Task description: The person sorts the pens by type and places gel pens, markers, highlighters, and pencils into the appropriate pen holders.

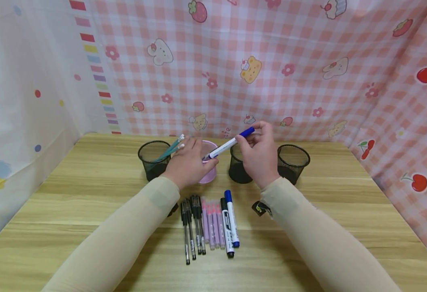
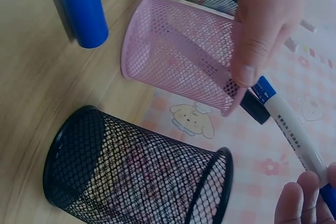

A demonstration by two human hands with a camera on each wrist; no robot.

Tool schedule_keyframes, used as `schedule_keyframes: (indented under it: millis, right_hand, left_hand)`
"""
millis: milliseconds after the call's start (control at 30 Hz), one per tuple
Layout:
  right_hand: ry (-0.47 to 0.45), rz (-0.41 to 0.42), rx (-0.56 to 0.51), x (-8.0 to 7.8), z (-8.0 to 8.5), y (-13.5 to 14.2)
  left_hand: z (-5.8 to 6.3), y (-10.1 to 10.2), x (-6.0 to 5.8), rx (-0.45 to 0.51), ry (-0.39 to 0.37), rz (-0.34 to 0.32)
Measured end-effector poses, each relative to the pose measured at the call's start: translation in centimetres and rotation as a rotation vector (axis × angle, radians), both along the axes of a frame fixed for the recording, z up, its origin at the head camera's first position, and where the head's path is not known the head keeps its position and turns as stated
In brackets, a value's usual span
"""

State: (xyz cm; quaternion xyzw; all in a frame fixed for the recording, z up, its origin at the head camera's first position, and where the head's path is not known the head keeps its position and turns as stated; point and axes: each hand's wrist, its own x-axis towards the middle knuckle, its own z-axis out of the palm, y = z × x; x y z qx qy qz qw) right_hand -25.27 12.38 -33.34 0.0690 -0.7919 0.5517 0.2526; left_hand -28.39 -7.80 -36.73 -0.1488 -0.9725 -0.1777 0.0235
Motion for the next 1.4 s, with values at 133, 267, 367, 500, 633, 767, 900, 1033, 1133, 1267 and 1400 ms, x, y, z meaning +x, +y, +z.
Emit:
schedule_keyframes:
  millis: [133,267,367,500,633,767,900,1033,1133,1267,1400]
  right_hand:
    - [-0.005,-0.016,0.038,-0.3,-0.4,-0.3]
    - [-0.024,-0.027,0.072,-0.5,-0.7,-0.7]
    - [-0.037,-0.036,0.102,-0.6,-0.8,-1.0]
    - [-0.056,-0.036,0.134,-0.8,-0.8,-1.3]
    - [-0.110,-0.032,0.180,-1.0,-0.7,-1.6]
    - [-0.160,-0.037,0.235,-1.2,-0.5,-1.7]
    - [-0.189,-0.044,0.279,-1.5,-0.2,-1.9]
    - [-0.215,-0.048,0.315,-1.8,-0.2,-2.1]
    - [-0.223,-0.044,0.333,-2.0,-0.2,-2.2]
    - [-0.258,-0.027,0.342,-2.2,-0.1,-2.5]
    - [-0.329,-0.009,0.347,-2.4,0.1,-2.8]
  left_hand:
    - [0.1,0.0,0.0,-0.009,0.000,-0.002]
    - [0.1,0.0,0.0,-0.007,0.001,-0.003]
    - [0.1,0.0,0.0,-0.003,0.006,-0.003]
    - [0.0,0.0,0.0,0.002,0.004,-0.002]
    - [0.0,-0.1,0.0,0.010,-0.001,-0.001]
    - [0.0,-0.1,0.1,0.015,0.001,-0.003]
    - [0.0,-0.1,0.0,0.026,0.022,-0.013]
    - [-0.2,-0.1,-0.1,0.034,0.044,-0.021]
    - [-0.3,-0.1,-0.2,0.037,0.049,-0.021]
    - [-0.3,-0.1,-0.3,0.035,0.046,-0.014]
    - [-0.3,-0.1,-0.3,0.029,0.039,-0.012]
